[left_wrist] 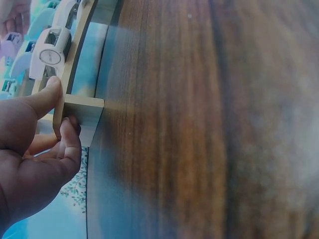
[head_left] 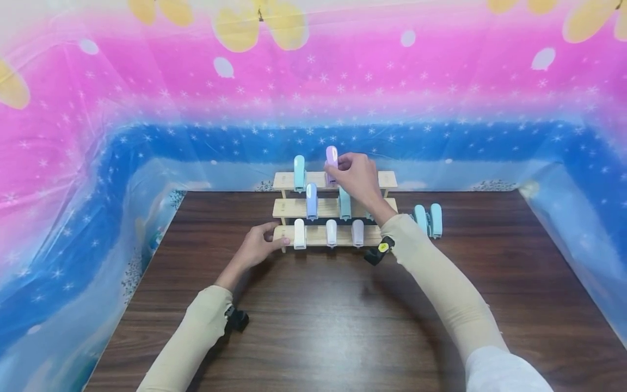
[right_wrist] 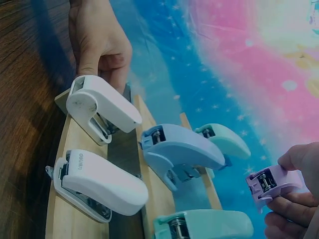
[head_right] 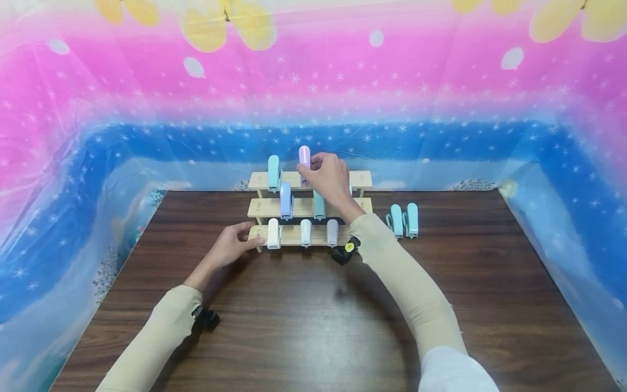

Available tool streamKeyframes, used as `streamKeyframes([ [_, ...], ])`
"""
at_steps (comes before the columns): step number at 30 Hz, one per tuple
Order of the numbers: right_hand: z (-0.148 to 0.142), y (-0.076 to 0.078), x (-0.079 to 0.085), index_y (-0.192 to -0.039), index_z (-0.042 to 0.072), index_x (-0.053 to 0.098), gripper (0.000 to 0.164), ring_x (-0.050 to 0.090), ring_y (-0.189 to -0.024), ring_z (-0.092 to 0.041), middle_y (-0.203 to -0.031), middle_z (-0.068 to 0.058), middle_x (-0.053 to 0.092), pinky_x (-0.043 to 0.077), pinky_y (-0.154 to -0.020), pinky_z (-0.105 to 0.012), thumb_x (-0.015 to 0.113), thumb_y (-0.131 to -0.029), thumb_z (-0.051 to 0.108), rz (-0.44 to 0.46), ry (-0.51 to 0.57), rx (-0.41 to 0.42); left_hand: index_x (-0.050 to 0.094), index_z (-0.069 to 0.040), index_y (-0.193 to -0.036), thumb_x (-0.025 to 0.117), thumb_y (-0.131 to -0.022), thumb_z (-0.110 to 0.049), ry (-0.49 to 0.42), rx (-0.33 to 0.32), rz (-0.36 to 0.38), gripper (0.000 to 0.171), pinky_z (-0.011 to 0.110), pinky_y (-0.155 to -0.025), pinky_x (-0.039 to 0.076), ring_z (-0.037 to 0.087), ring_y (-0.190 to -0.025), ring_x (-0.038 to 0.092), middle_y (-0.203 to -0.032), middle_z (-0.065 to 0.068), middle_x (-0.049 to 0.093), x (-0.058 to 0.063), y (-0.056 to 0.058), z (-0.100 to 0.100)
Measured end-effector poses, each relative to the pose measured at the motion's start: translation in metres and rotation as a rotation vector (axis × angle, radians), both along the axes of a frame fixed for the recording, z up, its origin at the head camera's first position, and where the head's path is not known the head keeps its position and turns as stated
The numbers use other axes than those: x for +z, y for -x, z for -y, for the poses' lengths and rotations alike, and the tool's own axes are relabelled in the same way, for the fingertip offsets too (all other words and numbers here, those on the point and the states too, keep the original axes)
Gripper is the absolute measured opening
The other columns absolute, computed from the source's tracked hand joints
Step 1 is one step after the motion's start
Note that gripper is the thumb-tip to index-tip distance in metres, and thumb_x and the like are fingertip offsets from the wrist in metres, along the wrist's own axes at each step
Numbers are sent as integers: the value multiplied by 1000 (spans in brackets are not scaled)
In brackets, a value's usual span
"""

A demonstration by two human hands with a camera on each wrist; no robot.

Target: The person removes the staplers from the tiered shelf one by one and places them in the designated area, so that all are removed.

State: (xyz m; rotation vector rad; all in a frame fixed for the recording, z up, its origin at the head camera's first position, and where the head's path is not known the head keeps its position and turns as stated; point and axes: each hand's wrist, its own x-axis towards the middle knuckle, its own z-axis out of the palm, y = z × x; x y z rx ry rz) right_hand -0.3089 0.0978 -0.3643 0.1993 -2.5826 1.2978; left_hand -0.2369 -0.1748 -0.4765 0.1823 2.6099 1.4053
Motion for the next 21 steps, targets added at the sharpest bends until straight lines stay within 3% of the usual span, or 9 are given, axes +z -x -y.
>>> streamKeyframes([
  [11, -11, -9, 15, -116, 5, 74, 46, 70, -84, -18, -98, -7, 76, 55, -68, -33, 77, -90, 44, 15, -20, -10, 44, 5, -151, 75, -95, -29, 21, -3, 4, 72, 39, -83, 57, 29, -107, 69, -121, 21, 70, 0, 1, 1],
  [21, -26, -16, 17, -116, 7, 74, 46, 70, -87, -18, -98, -5, 75, 56, -69, -35, 77, -90, 44, 25, -11, -28, 44, 6, -151, 75, -96, -29, 14, -7, 6, 72, 38, -83, 57, 28, -107, 69, -120, 20, 70, 0, 0, 1],
])
